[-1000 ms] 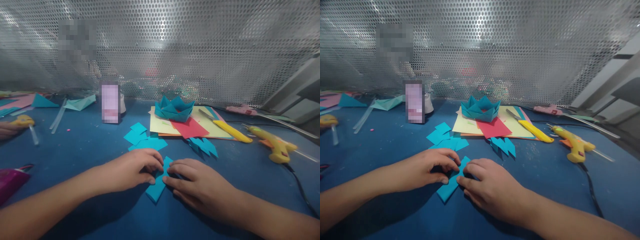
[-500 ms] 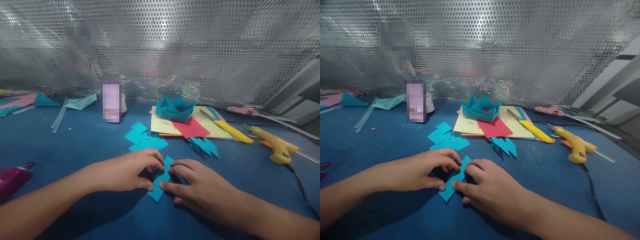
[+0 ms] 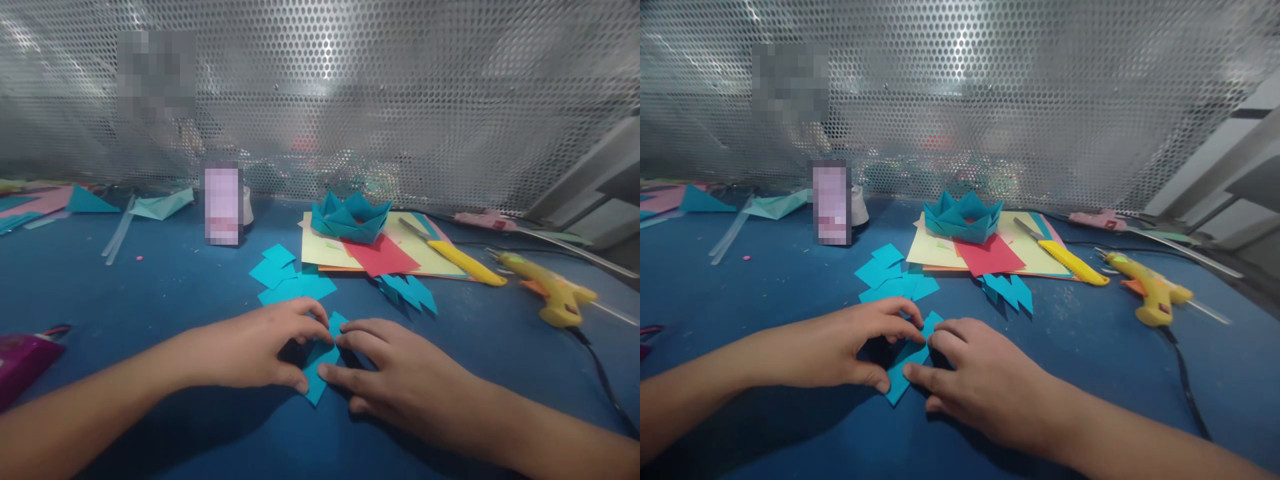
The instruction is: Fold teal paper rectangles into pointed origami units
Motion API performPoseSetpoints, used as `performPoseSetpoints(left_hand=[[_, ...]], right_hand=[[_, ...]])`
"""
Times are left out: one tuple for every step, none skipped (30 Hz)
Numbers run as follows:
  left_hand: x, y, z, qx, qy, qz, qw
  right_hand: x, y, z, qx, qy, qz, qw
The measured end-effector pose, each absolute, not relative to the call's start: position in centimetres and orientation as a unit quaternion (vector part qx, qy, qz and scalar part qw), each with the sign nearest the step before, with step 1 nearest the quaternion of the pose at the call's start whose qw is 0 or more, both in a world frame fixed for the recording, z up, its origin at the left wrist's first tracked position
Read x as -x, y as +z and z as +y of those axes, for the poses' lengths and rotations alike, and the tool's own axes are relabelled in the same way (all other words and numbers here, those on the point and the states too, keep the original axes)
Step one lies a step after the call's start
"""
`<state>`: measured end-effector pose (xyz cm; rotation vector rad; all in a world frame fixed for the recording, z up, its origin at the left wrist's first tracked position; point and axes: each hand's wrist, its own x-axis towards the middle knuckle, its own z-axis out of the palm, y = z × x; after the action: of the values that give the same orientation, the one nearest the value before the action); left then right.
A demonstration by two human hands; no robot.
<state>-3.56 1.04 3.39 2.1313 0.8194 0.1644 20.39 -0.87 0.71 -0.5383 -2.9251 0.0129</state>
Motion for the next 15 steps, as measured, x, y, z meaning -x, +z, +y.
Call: performPoseSetpoints(left_hand=[[3.56, 3.37, 1.05, -0.848, 0.064, 0.326, 0.413], [3.58, 3.3, 1.06, -0.849, 0.063, 0.325, 0.411], [3.63, 3.21, 1.08, -0.85, 0.063, 0.325, 0.41], [3.7, 3.09, 1.1, -0.85, 0.063, 0.326, 0.408], [3.78, 2.96, 1.13, -0.851, 0.063, 0.327, 0.406], [3.85, 2.85, 1.15, -0.852, 0.06, 0.328, 0.404], [3.91, 2.77, 1.17, -0.852, 0.057, 0.328, 0.404], [3.96, 2.73, 1.19, -0.853, 0.054, 0.328, 0.403], [3.99, 2.73, 1.2, -0.854, 0.05, 0.327, 0.402], [4.0, 2.77, 1.21, -0.855, 0.047, 0.327, 0.4], [3.99, 2.86, 1.21, -0.856, 0.045, 0.325, 0.399], [3.98, 2.97, 1.19, -0.858, 0.044, 0.324, 0.396], [3.96, 3.1, 1.16, -0.859, 0.042, 0.324, 0.394], [3.94, 3.23, 1.11, -0.86, 0.04, 0.325, 0.392], [3.91, 3.36, 1.05, -0.86, 0.039, 0.326, 0.39]], right_hand=[[-20.43, 0.66, -0.87, 0.183, 0.006, -0.979, 0.085], [-20.48, 0.62, -0.86, 0.185, 0.008, -0.979, 0.087], [-20.54, 0.57, -0.86, 0.187, 0.01, -0.978, 0.088], [-20.59, 0.52, -0.85, 0.189, 0.012, -0.978, 0.089], [-20.63, 0.48, -0.86, 0.189, 0.013, -0.978, 0.091], [-20.67, 0.44, -0.86, 0.188, 0.015, -0.978, 0.093], [-20.69, 0.42, -0.87, 0.187, 0.015, -0.978, 0.094], [-20.7, 0.4, -0.88, 0.186, 0.016, -0.978, 0.094], [-20.69, 0.4, -0.88, 0.185, 0.017, -0.978, 0.094], [-20.68, 0.4, -0.88, 0.184, 0.018, -0.978, 0.095], [-20.65, 0.41, -0.88, 0.184, 0.018, -0.978, 0.095], [-20.62, 0.42, -0.87, 0.182, 0.018, -0.978, 0.096], [-20.59, 0.43, -0.85, 0.181, 0.017, -0.978, 0.098], [-20.56, 0.45, -0.84, 0.178, 0.015, -0.979, 0.102], [-20.54, 0.47, -0.82, 0.176, 0.013, -0.979, 0.104]])
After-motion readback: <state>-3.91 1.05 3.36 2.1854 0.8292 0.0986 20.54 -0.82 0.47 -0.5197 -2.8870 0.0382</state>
